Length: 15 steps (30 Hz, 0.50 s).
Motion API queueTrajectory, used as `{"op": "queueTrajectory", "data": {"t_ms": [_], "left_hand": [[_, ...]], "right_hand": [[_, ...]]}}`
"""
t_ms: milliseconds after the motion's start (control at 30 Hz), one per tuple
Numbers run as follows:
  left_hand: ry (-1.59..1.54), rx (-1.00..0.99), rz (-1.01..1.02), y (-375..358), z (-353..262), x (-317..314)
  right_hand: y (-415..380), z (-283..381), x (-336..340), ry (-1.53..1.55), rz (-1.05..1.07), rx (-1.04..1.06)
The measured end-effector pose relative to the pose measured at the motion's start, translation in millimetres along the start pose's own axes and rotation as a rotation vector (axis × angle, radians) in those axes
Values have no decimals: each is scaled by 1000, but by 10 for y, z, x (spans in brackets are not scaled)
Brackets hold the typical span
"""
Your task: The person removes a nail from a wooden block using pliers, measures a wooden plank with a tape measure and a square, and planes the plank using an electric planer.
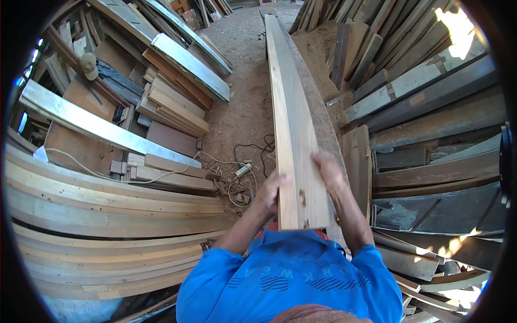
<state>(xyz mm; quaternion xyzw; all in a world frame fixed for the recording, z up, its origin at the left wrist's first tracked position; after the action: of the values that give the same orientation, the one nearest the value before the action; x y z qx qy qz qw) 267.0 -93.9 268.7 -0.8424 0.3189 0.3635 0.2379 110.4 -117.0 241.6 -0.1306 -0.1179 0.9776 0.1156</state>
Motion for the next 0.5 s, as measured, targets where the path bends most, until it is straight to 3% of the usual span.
{"op": "queueTrajectory", "data": {"t_ms": [33, 133, 167, 233, 300, 400, 500], "left_hand": [[31, 19, -55, -27, 211, 250], [195, 41, -236, -1, 824, 895], [310, 20, -296, 37, 976, 1091], [537, -20, -418, 96, 1294, 1474], [817, -37, -498, 140, 1680, 1990], [894, -50, -564, 223, 2034, 2352], [978, -1, -681, 200, 2120, 2302]], "right_hand": [[33, -329, 86, 47, 49, -18], [145, -1054, 851, -686, -39, -106], [154, -1366, 1192, -971, -171, -55], [-82, -1938, 1789, -1261, -273, -534], [-433, -2250, 2064, -1301, -284, -764], [-618, -3487, 2552, -1333, -91, -595], [-872, -3253, 2374, -1346, -269, -678]]}}
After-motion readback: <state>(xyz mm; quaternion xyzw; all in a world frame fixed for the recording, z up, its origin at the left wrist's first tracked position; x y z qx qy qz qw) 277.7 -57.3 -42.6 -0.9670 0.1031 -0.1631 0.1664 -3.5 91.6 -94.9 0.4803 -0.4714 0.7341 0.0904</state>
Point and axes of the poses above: each hand's wrist, its own y-axis towards the middle knuckle, its own x-axis out of the back of the hand, z = x × y, the point moved 8 cm from there along y, towards the middle knuckle
